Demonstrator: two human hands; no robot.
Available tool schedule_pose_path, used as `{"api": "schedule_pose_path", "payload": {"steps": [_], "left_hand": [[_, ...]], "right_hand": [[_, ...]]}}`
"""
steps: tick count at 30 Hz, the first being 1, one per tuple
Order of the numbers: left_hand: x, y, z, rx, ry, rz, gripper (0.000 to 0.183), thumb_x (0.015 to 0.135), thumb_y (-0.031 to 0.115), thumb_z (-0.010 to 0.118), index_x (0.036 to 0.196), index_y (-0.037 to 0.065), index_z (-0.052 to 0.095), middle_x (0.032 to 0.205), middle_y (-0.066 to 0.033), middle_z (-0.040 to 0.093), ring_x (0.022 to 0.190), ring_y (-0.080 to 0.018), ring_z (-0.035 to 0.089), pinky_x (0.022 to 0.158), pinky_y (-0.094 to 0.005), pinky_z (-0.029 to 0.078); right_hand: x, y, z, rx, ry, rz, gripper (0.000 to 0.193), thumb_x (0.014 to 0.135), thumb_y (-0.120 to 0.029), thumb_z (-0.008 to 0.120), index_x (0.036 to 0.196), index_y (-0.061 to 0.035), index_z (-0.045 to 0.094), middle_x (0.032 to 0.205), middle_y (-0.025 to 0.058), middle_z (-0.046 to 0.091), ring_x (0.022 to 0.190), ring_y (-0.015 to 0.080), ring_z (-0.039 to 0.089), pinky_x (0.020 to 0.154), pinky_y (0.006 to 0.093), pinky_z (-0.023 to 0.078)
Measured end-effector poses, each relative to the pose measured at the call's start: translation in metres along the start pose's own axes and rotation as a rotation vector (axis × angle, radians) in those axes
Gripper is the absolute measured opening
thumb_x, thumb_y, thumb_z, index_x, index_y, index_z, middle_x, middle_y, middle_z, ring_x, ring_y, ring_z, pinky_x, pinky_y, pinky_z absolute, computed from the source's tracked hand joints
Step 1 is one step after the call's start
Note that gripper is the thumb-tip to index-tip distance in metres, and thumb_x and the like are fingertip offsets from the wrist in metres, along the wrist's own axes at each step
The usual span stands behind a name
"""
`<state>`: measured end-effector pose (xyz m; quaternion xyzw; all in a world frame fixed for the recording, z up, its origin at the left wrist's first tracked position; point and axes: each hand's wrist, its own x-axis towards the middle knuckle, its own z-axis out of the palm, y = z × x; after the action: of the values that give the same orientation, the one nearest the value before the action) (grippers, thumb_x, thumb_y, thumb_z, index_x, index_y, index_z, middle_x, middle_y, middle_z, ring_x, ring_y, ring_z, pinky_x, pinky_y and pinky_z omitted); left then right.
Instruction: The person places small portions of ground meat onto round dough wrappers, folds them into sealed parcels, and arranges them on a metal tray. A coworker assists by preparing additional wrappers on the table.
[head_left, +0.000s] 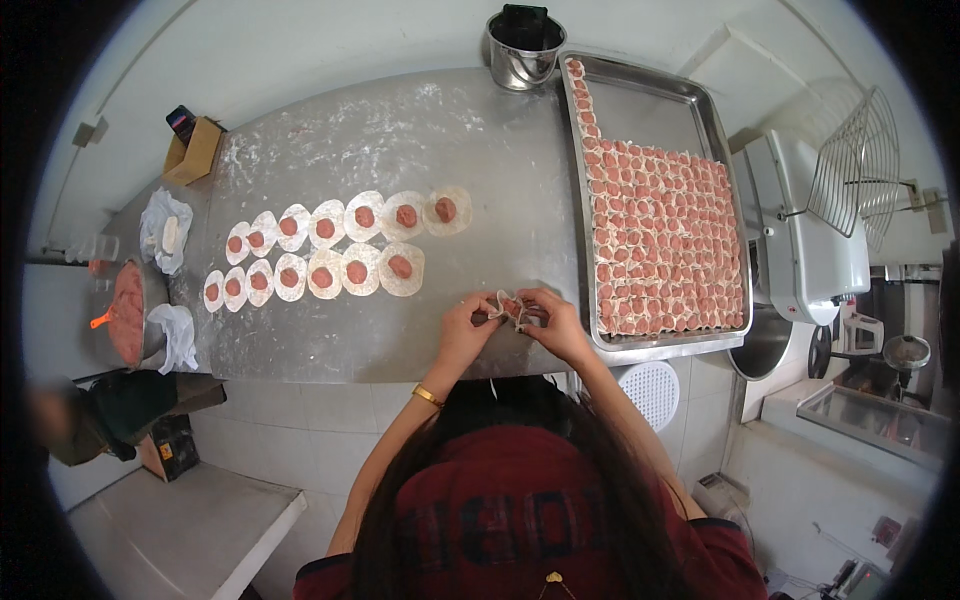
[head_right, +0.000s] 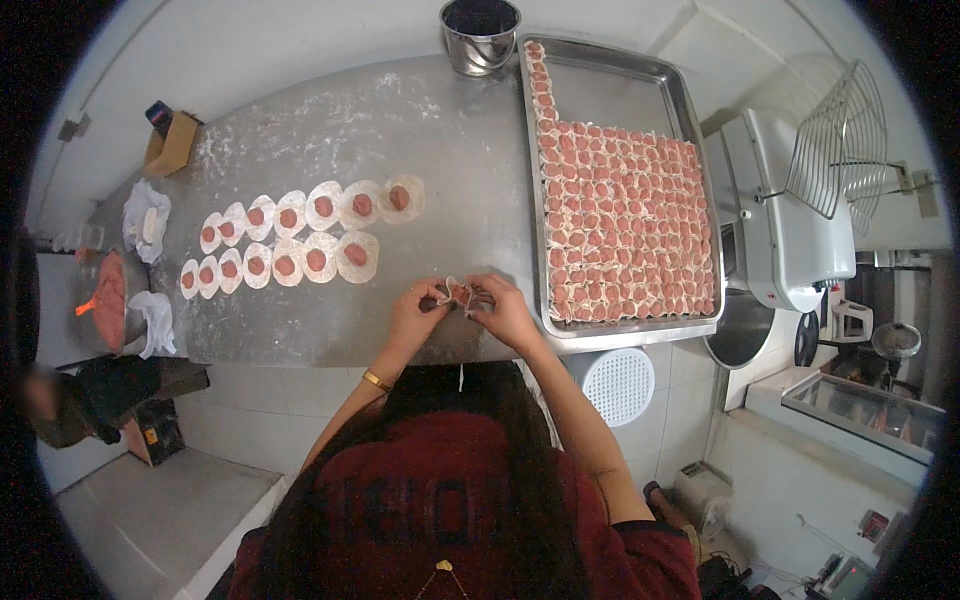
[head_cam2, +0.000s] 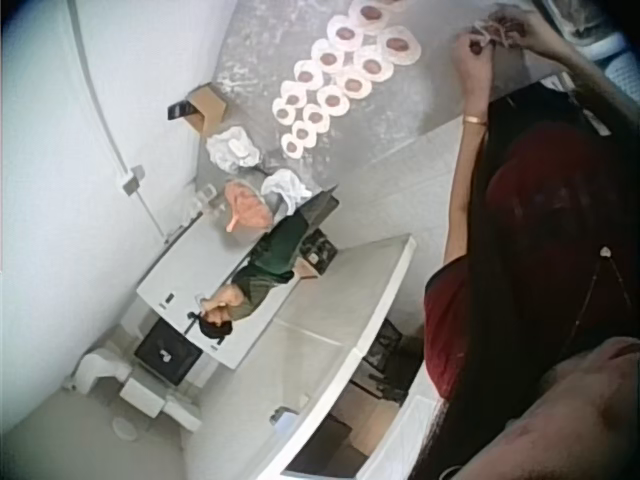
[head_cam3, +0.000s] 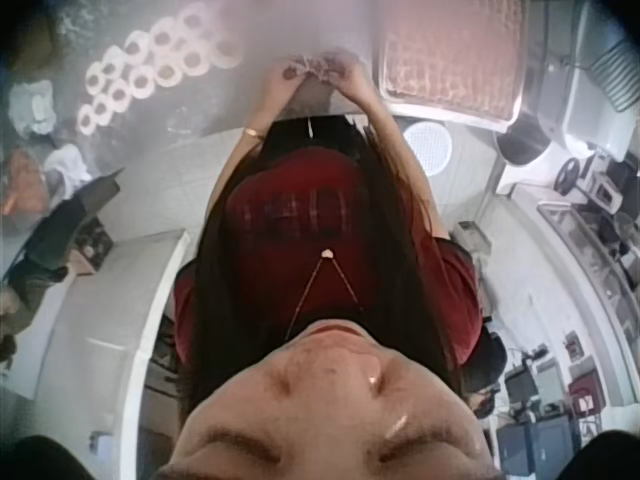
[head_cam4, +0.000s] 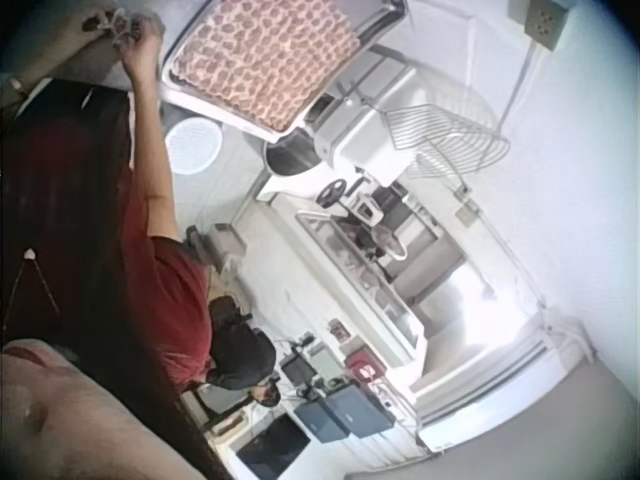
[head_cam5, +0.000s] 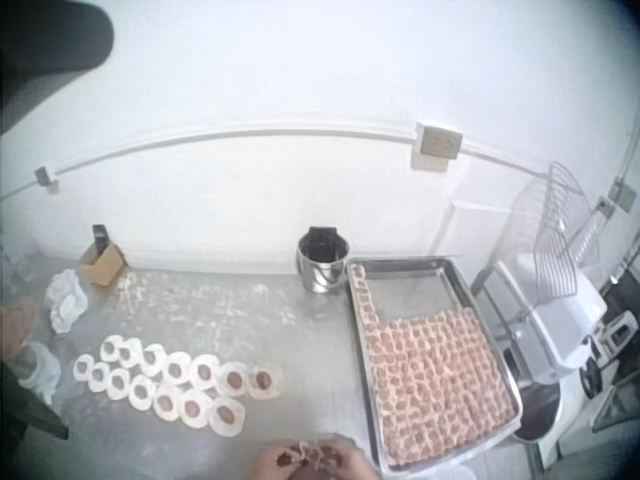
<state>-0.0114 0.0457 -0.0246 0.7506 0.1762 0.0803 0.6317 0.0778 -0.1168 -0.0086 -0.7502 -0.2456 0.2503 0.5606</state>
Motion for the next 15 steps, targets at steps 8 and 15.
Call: {"api": "schedule_pose_path", "payload": {"steps": [8,15], "left_hand": [[0.000,-0.005,0.005,0.014,-0.048,-0.055,0.025,0.072,-0.003,0.069,0.092,0.000,0.054,0.094,-0.0099,0.064,0.084,-0.0189,0.066,0.073,-0.0281,0.054],[0.000,0.017,0.006,0.227,-0.043,0.019,0.034,0.070,0.008,0.075,0.100,0.004,0.058,0.083,-0.0114,0.065,0.076,-0.0222,0.066,0.067,-0.0323,0.052]], "right_hand": [[0.006,0.003,-0.002,-0.248,0.000,-0.036,0.034,0.068,0.004,0.066,0.101,-0.0012,0.061,0.098,0.0140,0.062,0.086,0.0276,0.064,0.072,0.0337,0.052],[0.011,-0.008,-0.004,-0.361,0.005,-0.147,0.034,0.066,0.005,0.064,0.099,-0.0025,0.062,0.091,0.0135,0.061,0.084,0.0332,0.061,0.073,0.0368,0.049]]}}
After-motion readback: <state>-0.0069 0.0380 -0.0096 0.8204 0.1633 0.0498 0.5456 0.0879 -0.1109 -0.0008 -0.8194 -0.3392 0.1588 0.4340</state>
